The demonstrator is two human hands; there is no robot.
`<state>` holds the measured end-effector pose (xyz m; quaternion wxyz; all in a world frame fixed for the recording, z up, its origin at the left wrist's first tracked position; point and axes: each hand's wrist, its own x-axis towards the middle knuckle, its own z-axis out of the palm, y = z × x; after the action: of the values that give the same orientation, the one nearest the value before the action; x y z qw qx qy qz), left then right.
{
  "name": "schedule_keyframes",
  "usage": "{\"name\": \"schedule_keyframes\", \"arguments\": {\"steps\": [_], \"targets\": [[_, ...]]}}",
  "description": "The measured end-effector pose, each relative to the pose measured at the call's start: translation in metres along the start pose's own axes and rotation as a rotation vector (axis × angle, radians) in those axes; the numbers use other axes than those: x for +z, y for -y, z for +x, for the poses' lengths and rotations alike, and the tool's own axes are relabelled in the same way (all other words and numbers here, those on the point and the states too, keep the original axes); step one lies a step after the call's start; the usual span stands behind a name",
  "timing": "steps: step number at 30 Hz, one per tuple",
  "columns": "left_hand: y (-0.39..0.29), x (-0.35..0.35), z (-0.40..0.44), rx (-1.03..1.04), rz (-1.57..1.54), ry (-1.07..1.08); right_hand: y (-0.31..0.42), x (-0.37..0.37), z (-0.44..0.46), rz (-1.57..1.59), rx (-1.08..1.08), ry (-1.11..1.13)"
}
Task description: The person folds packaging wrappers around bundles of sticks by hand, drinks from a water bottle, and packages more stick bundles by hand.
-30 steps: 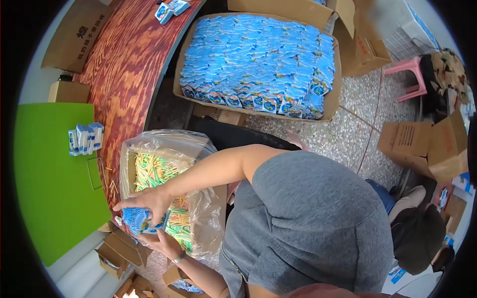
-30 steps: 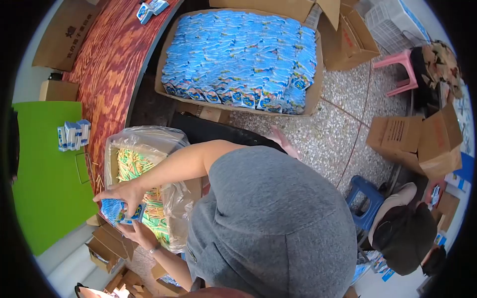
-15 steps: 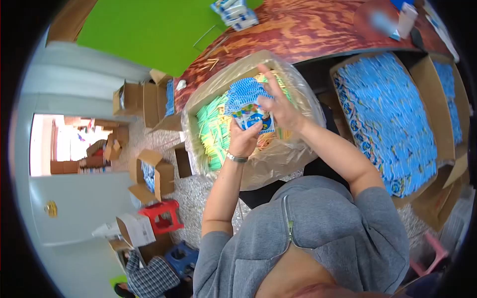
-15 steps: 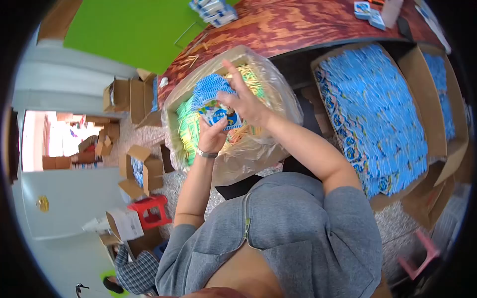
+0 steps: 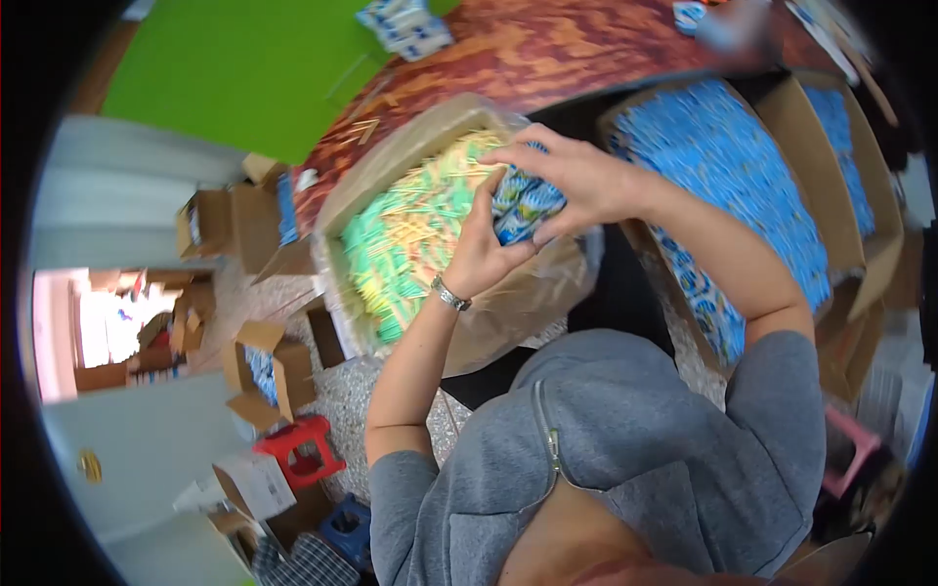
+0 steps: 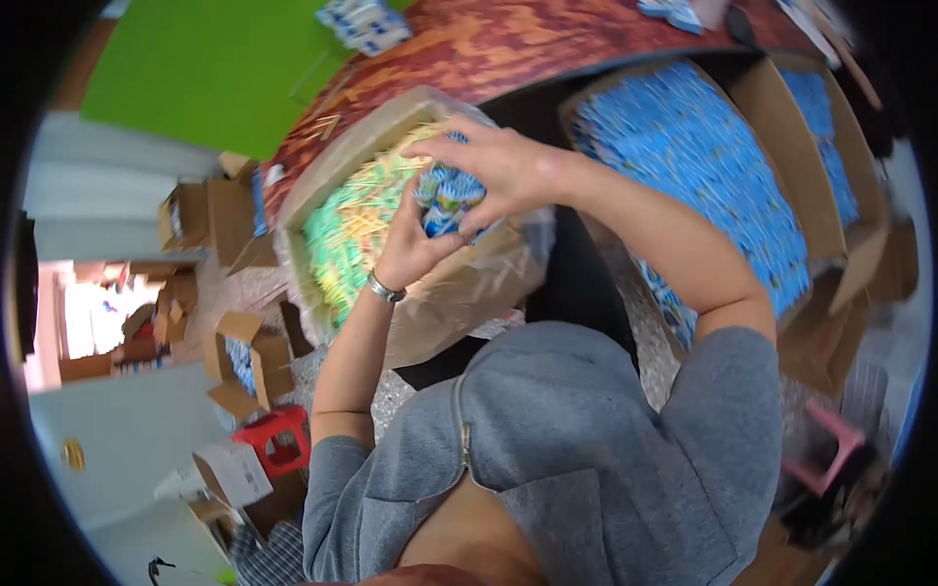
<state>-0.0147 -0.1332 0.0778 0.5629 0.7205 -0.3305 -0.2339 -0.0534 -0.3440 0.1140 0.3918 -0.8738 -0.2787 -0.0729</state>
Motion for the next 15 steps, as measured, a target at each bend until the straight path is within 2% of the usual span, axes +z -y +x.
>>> {"name": "schedule_keyframes", "arguments": {"steps": [2,6,8,9,12,15], "targets": [[-0.006,0.028,0.019,-0.051,-0.123,0.101,-0.005,-0.019,-0.034,-0.011,0.050,-0.017],[-0.003,0.093,0.064,-0.062,-0.287,0.371,-0.006,-0.064,-0.127,-0.008,0.312,-0.143],[-0.033,0.123,0.068,-0.252,-0.408,0.491,0.006,-0.077,-0.184,0.136,0.583,-0.217],[-0.034,0.134,0.067,-0.206,-0.394,0.482,0.014,-0.080,-0.214,0.220,0.718,-0.261],[-0.023,0.140,0.066,-0.148,-0.385,0.498,0.011,-0.072,-0.329,-0.233,0.847,-0.337],[-0.009,0.132,0.061,-0.173,-0.374,0.528,0.003,-0.053,-0.441,-0.267,1.135,-0.279]]}}
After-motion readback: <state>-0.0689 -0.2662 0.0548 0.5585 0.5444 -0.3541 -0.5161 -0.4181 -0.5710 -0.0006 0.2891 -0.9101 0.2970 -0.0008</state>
